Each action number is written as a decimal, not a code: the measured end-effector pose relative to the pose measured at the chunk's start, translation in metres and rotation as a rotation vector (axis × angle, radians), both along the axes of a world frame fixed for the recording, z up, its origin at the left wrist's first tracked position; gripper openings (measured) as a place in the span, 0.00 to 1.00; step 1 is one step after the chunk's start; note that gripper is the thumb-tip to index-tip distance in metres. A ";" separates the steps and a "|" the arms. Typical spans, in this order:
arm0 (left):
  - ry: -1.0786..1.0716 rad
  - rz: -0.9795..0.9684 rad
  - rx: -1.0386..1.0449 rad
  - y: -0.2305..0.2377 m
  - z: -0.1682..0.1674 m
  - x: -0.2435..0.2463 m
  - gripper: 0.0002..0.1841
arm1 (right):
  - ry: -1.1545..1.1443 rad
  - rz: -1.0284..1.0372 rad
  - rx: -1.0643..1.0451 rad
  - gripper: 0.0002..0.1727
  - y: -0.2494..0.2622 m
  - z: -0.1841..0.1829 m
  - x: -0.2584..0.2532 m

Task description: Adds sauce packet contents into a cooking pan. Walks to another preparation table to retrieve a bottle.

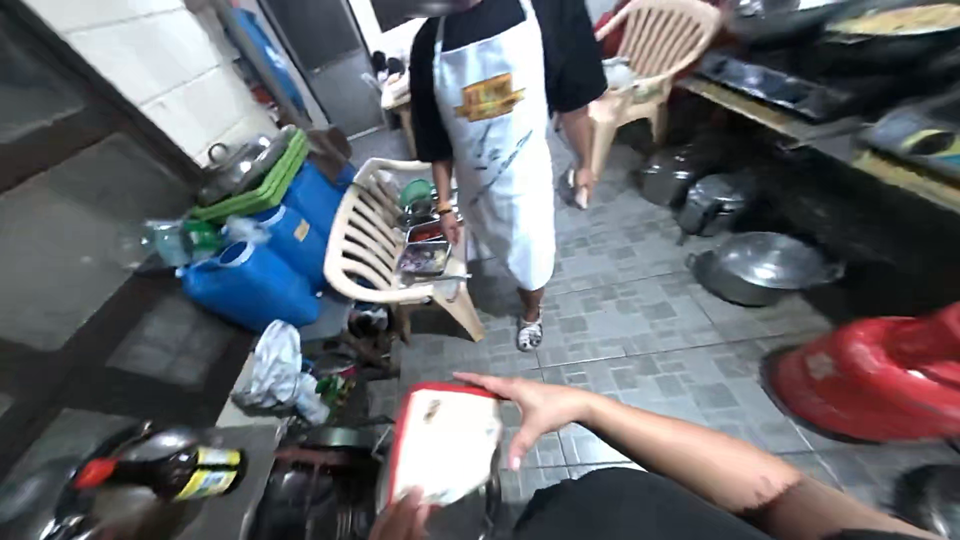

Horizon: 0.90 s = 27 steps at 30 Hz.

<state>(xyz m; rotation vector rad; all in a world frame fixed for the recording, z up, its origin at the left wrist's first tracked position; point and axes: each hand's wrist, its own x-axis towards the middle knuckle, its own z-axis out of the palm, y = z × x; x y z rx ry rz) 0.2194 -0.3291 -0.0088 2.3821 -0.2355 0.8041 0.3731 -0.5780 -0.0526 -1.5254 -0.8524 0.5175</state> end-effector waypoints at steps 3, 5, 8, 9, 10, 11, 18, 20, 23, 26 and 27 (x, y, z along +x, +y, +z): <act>-0.022 -0.378 -0.332 -0.075 -0.020 0.081 0.13 | 0.263 -0.299 0.106 0.35 -0.077 -0.002 -0.007; 0.066 -0.587 -0.498 -0.116 -0.027 0.114 0.24 | 0.319 -0.494 0.163 0.18 -0.127 -0.010 -0.017; 0.124 -0.725 -0.542 -0.172 -0.036 0.143 0.25 | 0.343 -0.735 0.248 0.15 -0.182 -0.015 -0.039; 0.121 -0.768 -0.508 -0.188 -0.040 0.153 0.24 | 0.350 -0.802 0.267 0.16 -0.198 -0.016 -0.046; 0.107 -0.810 -0.463 -0.203 -0.044 0.165 0.24 | 0.356 -0.861 0.281 0.16 -0.212 -0.018 -0.054; 0.095 -0.846 -0.427 -0.219 -0.046 0.176 0.25 | 0.368 -0.913 0.293 0.16 -0.225 -0.021 -0.060; 0.340 -1.105 -0.361 -0.333 -0.056 0.255 0.09 | 0.327 -1.233 0.304 0.13 -0.306 -0.030 -0.062; 0.590 -1.153 -0.436 -0.369 -0.052 0.275 0.06 | 0.306 -1.294 0.290 0.13 -0.337 -0.031 -0.051; 1.031 -1.136 -0.462 -0.425 -0.045 0.315 0.21 | 0.274 -1.335 0.225 0.11 -0.389 -0.034 -0.024; 1.158 -1.228 -0.423 -0.486 -0.042 0.363 0.21 | 0.302 -1.432 0.180 0.13 -0.435 -0.023 0.002; 1.126 -1.294 -0.427 -0.507 -0.041 0.376 0.15 | 0.306 -1.482 0.182 0.14 -0.449 -0.020 0.007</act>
